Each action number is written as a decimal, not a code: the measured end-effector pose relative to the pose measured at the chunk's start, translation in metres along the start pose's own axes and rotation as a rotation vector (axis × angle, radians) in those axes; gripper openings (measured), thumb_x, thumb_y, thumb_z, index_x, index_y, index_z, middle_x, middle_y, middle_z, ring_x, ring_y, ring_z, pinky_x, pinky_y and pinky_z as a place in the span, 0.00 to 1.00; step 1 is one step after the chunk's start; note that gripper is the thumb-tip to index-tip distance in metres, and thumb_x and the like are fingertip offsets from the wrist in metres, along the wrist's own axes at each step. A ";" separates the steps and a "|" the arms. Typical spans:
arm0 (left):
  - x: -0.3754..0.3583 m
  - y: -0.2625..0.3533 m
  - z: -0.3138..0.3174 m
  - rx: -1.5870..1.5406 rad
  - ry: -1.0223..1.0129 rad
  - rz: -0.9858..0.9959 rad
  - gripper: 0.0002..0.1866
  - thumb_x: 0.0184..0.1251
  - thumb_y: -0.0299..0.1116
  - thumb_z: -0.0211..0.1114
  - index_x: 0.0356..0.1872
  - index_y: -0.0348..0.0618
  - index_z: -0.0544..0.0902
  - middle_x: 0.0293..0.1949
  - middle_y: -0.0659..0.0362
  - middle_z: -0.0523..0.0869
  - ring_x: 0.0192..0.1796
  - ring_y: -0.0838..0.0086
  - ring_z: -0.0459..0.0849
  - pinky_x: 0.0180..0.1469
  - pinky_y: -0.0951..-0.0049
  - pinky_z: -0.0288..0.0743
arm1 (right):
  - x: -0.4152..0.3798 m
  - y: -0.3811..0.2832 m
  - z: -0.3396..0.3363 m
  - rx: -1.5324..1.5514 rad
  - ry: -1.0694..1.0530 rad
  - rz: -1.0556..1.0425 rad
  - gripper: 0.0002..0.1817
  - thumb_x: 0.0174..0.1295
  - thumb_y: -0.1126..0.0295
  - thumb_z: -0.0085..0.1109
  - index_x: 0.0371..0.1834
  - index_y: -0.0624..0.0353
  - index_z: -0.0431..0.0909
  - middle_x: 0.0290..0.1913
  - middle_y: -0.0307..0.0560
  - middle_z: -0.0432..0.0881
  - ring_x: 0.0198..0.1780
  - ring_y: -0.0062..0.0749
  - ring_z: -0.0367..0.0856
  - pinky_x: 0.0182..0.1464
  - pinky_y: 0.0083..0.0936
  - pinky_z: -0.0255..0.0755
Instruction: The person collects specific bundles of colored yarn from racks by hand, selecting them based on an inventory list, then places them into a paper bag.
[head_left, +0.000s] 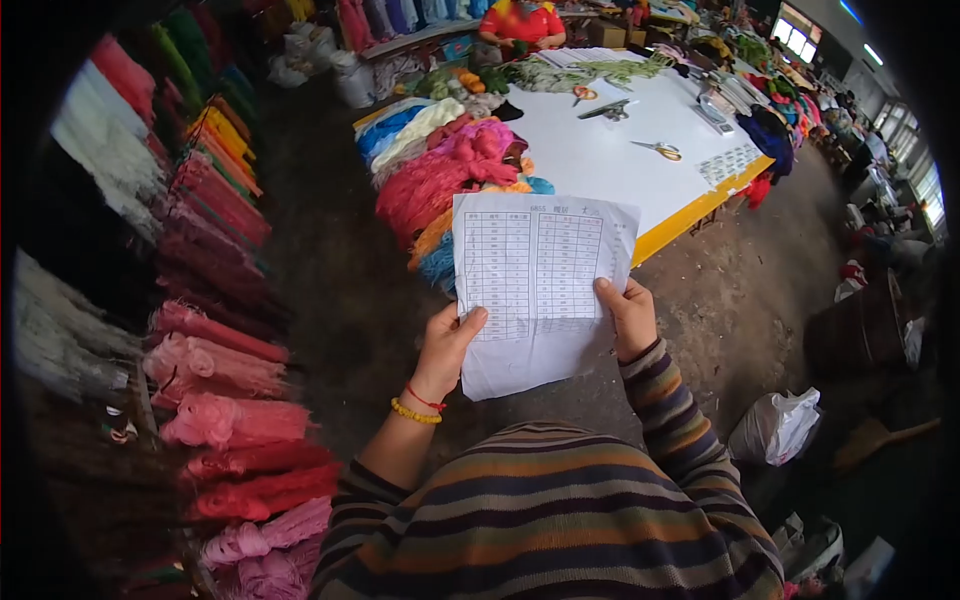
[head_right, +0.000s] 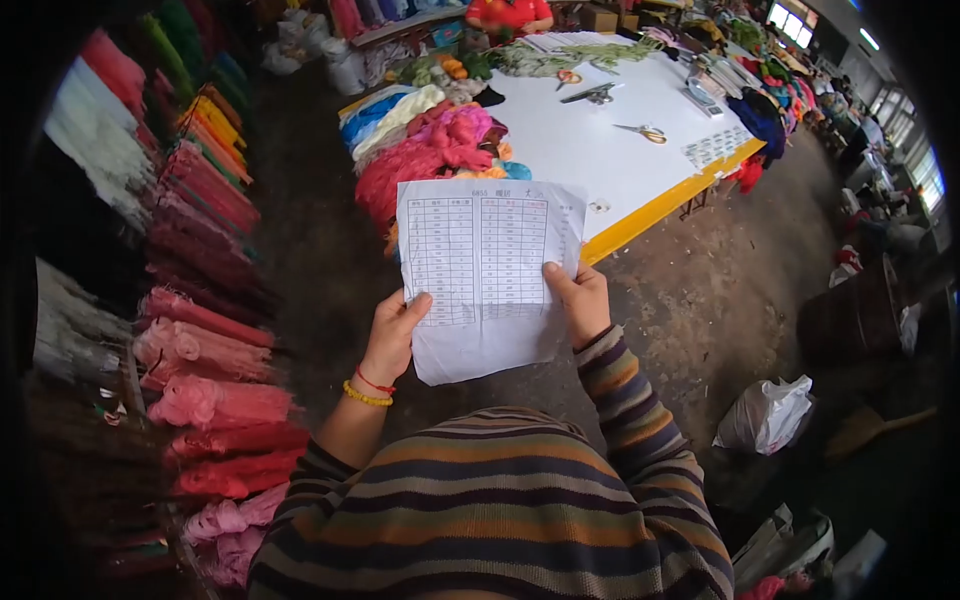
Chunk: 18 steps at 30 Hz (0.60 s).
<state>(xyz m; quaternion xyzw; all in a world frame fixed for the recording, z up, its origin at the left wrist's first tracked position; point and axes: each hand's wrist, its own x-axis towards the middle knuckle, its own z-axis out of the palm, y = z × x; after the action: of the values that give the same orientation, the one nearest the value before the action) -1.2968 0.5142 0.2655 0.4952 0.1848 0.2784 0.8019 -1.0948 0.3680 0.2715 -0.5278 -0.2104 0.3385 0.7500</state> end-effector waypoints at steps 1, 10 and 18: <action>-0.001 -0.001 -0.002 0.019 0.005 0.003 0.12 0.65 0.31 0.57 0.44 0.33 0.77 0.41 0.61 0.81 0.41 0.82 0.76 0.46 0.80 0.69 | 0.000 0.001 0.002 0.003 -0.007 0.009 0.14 0.59 0.70 0.56 0.43 0.71 0.75 0.38 0.44 0.81 0.36 0.21 0.76 0.42 0.18 0.70; -0.009 0.000 -0.006 0.030 0.019 -0.003 0.13 0.65 0.32 0.57 0.45 0.33 0.77 0.41 0.60 0.81 0.41 0.82 0.76 0.46 0.80 0.70 | -0.004 0.004 0.009 0.016 -0.006 0.012 0.14 0.59 0.70 0.57 0.42 0.71 0.75 0.37 0.43 0.81 0.35 0.21 0.76 0.42 0.18 0.70; -0.006 -0.003 -0.008 0.041 0.055 -0.024 0.12 0.65 0.29 0.56 0.44 0.32 0.77 0.40 0.60 0.81 0.40 0.82 0.76 0.45 0.79 0.70 | -0.007 0.015 0.005 -0.042 0.003 0.038 0.13 0.59 0.70 0.56 0.40 0.71 0.76 0.34 0.41 0.80 0.32 0.19 0.75 0.38 0.17 0.70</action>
<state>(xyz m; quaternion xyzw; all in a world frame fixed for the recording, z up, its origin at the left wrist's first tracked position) -1.3053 0.5146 0.2592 0.5014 0.2183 0.2786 0.7895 -1.1076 0.3693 0.2593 -0.5478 -0.2059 0.3475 0.7326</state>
